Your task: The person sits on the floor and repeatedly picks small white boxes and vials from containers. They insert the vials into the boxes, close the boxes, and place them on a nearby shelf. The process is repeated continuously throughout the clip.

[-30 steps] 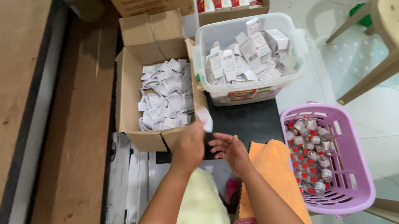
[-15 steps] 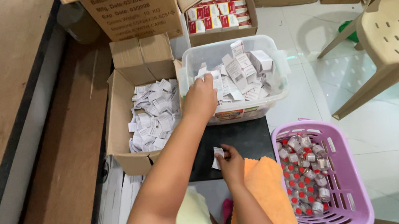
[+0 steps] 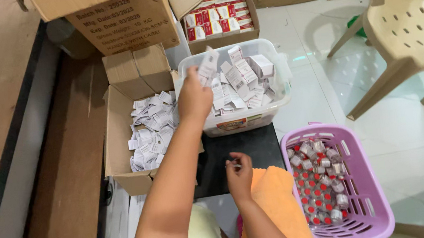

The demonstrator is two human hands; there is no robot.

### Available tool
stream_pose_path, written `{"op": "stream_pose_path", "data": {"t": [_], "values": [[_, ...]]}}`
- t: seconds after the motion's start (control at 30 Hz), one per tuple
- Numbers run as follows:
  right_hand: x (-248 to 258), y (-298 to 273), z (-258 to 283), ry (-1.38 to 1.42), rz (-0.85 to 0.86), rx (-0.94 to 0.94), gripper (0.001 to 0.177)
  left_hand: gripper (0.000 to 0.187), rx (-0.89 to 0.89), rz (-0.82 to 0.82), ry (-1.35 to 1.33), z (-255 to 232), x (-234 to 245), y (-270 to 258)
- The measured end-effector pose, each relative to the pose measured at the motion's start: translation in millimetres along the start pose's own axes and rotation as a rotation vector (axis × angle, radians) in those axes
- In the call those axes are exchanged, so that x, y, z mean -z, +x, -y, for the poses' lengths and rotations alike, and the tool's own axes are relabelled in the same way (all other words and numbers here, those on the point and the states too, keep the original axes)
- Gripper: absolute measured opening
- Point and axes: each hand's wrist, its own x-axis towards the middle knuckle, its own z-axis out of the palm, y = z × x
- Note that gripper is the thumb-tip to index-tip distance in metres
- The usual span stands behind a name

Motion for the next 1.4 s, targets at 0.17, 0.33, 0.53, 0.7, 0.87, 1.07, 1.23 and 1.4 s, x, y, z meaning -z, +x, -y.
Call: {"op": "stream_pose_path", "data": {"t": [0.17,0.33,0.53,0.7,0.87,1.07,1.23,1.4], "values": [[-4.6,-13.5,6.7,0.341,0.067,0.042,0.016,0.061,0.379,0.25,-1.163,-1.0,26.6,-92.7],[21.0,-33.3,59.9,0.96,-0.104,-0.182,0.035,0.058,0.44,0.306,-1.284,6.6,41.3,-197.4],[76.6,-57.2,122.8,0.367,0.302,0.09,0.02,0.051,0.717,0.302,-1.358,7.6,41.0,-228.6],[175.4,-29.8,75.2,0.354,0.033,-0.062,0.013,0.048,0.651,0.537,-1.421,-13.7,-24.8,-250.7],[277.8,9.6,-46.8,0.017,-0.269,-0.103,0.016,0.038,0.844,0.745,-1.755,-36.3,-120.1,-265.2],[330.1,51.8,-182.1,-0.713,-0.142,-0.366,0.064,0.038,0.885,0.65,-1.553,-35.2,-186.6,-289.3],[336.6,70.0,-217.4,-1.031,-0.107,-0.242,0.067,0.043,0.77,0.648,-1.433,-32.5,-188.9,-283.5],[328.1,79.9,-218.5,-1.223,0.032,-0.493,0.05,0.046,0.883,0.631,-1.414,-40.3,-189.5,-278.9]]}}
